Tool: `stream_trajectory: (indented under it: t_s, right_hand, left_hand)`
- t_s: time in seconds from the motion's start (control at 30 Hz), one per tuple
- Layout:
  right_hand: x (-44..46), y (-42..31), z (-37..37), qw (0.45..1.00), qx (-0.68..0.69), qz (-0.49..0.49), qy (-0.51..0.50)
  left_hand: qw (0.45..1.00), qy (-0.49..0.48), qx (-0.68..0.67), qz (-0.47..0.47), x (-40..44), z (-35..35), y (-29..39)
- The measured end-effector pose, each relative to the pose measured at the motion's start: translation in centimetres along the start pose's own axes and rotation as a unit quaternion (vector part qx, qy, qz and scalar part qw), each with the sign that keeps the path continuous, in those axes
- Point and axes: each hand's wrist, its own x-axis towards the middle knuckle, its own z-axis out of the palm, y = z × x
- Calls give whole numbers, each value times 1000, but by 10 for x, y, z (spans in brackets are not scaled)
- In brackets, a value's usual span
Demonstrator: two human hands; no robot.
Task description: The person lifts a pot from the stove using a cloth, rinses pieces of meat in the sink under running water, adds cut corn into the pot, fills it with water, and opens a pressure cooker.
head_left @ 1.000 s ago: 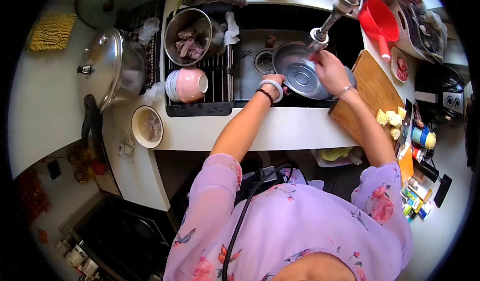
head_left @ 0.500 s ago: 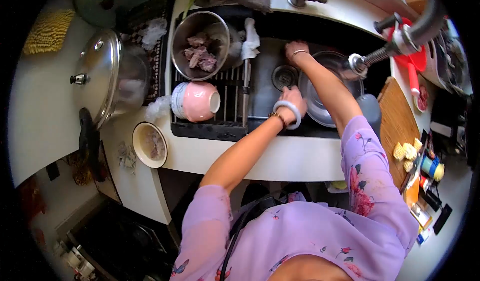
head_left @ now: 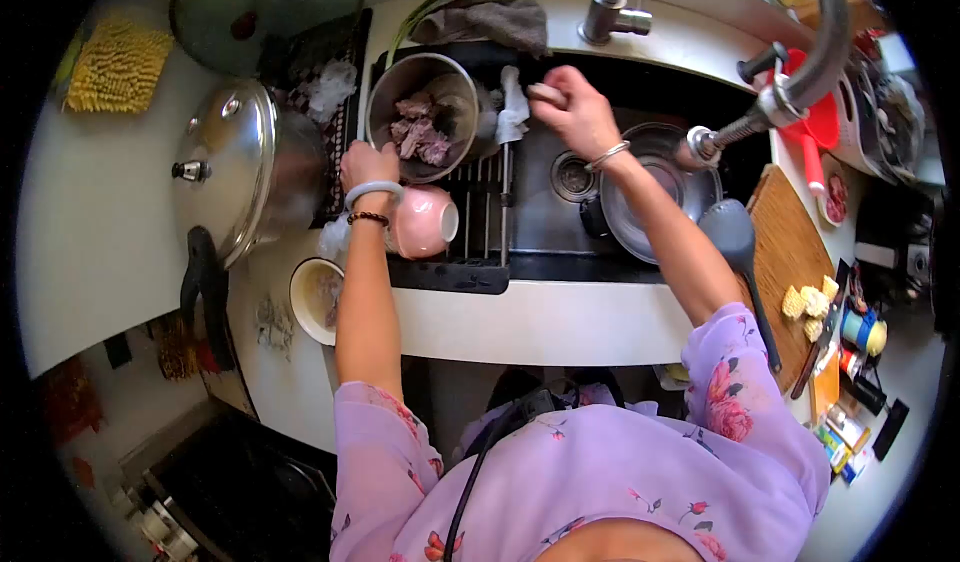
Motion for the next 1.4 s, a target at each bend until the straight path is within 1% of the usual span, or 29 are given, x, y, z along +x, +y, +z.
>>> stream_trajectory:
  t_s: [0.03,0.1,0.13,0.17,0.23,0.27,0.3,0.37,0.43,0.5,0.53,0.57,0.63,0.7,0.77,0.83,0.87,0.9,0.97,1.0,1.03,1.1,1.17,1.2,1.23,1.3,1.33,1.37,1.4]
  right_hand:
    - [-3,-33,4,996,89,-27,-4]
    - [-3,-75,12,995,53,-81,-13]
    - [-1,-82,20,992,14,-122,29]
    - [0,-83,25,984,-27,-162,71]
    - [-15,-78,19,986,-18,-149,67]
    - [-28,-72,11,992,-30,-112,46]
    - [-41,-62,-2,996,-41,-75,25]
    - [-63,-12,-25,993,-85,-66,53]
    - [-81,23,-61,995,-59,40,69]
    - [-88,49,-95,991,45,12,122]
    - [-78,62,-124,985,-116,-29,121]
    - [-55,74,-147,952,-273,-71,116]
    - [-7,66,-168,910,-348,-126,183]
    - [47,24,-177,811,-408,-358,219]
    - [77,-4,-169,739,-568,-337,131]
    - [105,0,-161,663,-696,-276,32]
    - [109,4,-162,650,-713,-262,36]
    - [110,7,-163,701,-656,-278,30]
    - [92,-7,-168,735,-651,-187,-6]
    - [79,-19,-171,759,-625,-183,0]
    - [72,-11,-174,758,-626,-183,-1]
    - [50,13,-179,802,-533,-253,92]
    - [22,35,-179,868,-488,-88,-9]
    - [7,57,-183,899,-431,-17,-82]
    - [-9,59,-185,916,-366,55,-153]
    - [-43,47,-185,977,-185,19,-108]
    - [-44,43,-190,972,-188,69,-118]
    - [-43,39,-194,972,-188,70,-118]
    - [-39,34,-197,970,-198,76,-121]
  left_hand:
    - [1000,3,-9,-8,4,2,2]
    - [998,20,-16,61,16,9,-3]
    - [990,-2,-132,39,20,12,-2]
    - [978,12,-185,97,30,23,-8]
    - [946,-37,-314,78,-10,-29,36]
    - [925,-22,-366,103,-13,-30,39]
    - [919,-33,-382,93,-25,-48,51]
    - [914,-50,-383,128,-44,-75,66]
    - [893,-89,-416,145,-58,-87,78]
    - [880,-119,-414,201,-74,-86,94]
    - [887,-88,-376,252,-80,-74,100]
    - [891,-56,-336,301,-87,-63,108]
    - [896,-47,-293,331,-109,-57,125]
    - [895,-86,-304,315,-129,-42,137]
    - [899,-92,-292,313,-142,-24,146]
    - [903,-75,-285,314,-152,-9,155]
    - [906,-79,-271,315,-155,-5,158]
    - [909,-84,-258,318,-157,-5,161]
    - [911,-84,-247,318,-162,-3,165]
    - [913,-79,-236,322,-163,-3,166]
    - [913,-79,-238,321,-162,-2,167]
    - [913,-81,-246,316,-159,4,169]
    - [907,-69,-264,320,-156,13,172]
    - [902,-81,-293,307,-153,18,175]
    - [896,-94,-320,293,-152,24,177]
    - [885,-102,-355,283,-145,43,177]
    - [876,-117,-390,258,-141,51,173]
    - [865,-133,-425,232,-138,60,170]
    - [871,-125,-433,197,-137,62,170]
